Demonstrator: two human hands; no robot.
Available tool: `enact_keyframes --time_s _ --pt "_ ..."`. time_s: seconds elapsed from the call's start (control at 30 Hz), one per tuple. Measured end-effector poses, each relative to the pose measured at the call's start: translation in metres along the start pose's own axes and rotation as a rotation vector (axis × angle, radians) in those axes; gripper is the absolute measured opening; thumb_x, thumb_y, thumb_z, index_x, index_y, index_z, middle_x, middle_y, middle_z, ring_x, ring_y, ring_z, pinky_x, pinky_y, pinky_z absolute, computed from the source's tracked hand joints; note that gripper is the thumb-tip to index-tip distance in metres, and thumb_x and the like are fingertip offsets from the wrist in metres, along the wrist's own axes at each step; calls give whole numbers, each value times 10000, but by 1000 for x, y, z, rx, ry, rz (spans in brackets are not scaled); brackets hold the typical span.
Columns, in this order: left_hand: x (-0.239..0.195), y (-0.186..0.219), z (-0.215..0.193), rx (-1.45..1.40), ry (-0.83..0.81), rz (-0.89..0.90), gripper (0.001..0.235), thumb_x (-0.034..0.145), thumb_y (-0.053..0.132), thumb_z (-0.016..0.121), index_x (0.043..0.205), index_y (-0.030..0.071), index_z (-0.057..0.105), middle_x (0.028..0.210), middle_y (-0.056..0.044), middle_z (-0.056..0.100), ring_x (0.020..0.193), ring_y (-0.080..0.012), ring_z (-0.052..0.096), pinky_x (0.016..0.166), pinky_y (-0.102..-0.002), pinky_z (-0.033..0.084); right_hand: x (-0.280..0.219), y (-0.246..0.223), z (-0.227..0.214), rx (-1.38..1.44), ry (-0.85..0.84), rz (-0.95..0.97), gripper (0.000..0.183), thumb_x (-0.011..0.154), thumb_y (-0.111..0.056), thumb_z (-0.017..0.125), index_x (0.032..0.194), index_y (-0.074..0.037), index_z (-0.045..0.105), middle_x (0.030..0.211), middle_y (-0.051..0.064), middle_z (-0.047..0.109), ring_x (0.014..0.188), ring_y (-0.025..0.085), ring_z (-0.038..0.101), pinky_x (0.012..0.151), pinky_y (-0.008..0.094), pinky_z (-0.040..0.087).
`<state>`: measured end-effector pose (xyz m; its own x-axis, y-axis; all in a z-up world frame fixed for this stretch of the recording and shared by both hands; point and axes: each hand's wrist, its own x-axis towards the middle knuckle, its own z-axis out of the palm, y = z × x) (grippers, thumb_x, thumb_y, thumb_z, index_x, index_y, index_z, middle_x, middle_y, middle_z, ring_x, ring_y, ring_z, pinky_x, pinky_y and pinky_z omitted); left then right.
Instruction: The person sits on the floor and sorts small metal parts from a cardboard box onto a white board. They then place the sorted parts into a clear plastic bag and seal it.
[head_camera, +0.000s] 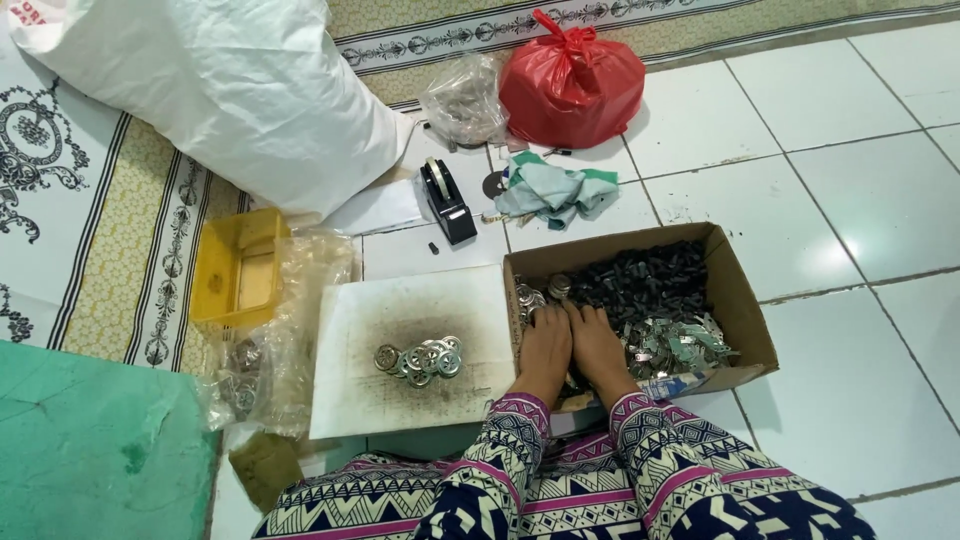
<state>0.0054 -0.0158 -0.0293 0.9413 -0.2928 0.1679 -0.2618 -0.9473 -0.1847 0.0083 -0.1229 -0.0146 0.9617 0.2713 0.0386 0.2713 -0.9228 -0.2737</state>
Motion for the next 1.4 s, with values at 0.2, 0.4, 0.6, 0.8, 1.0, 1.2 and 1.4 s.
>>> enact_keyframes --time_s 0.2,0.4,0.6,0.8,1.0,1.2,1.4 --pt "0 -2 10 12 -114 67 514 938 316 625 1331 -7 555 1198 -203 638 1165 -343 611 752 -338 593 5 12 18 48 -3 29 495 887 -45 667 1374 -69 582 1146 153 613 1111 267 561 958 313 538" --pt "1 4 33 -46 225 21 137 840 173 639 936 84 679 803 -81 630 793 -268 628 549 -364 517 4 11 15 51 13 28 437 909 8 626 1342 -50 621 1168 172 652 1114 269 590 1002 314 521" --pt "2 6 48 -73 129 18 131 878 187 626 928 73 668 761 -52 637 790 -237 643 559 -337 534 4 18 23 142 28 -7 316 969 -70 577 1272 -65 669 1154 166 683 1115 287 647 1063 349 486" --pt "-1 -3 5 -105 187 25 82 866 198 645 865 117 645 722 -23 630 789 -213 645 538 -325 537 -1 18 16 512 54 179 288 1018 -78 544 1267 -73 688 1146 159 709 1109 287 672 1034 388 513" --pt "-11 -31 -70 -650 199 -102 79 930 93 641 983 46 677 806 -85 662 800 -261 687 622 -330 585 -2 13 -17 986 172 375 250 896 -26 736 1094 -155 816 993 109 790 941 211 728 802 350 597" --pt "-51 -86 -132 -1051 56 -381 243 872 273 772 929 66 660 794 -117 660 813 -333 698 688 -438 573 -3 -40 -73 1287 25 334 272 811 -55 835 1081 -37 808 896 142 783 799 186 682 671 330 591" --pt "-112 -151 -133 -1230 -93 -626 382 766 368 891 866 74 668 702 -63 623 698 -222 655 601 -336 501 -13 -112 -59 1387 -198 216 257 787 -62 847 1036 -25 795 834 111 787 719 168 711 619 279 589"
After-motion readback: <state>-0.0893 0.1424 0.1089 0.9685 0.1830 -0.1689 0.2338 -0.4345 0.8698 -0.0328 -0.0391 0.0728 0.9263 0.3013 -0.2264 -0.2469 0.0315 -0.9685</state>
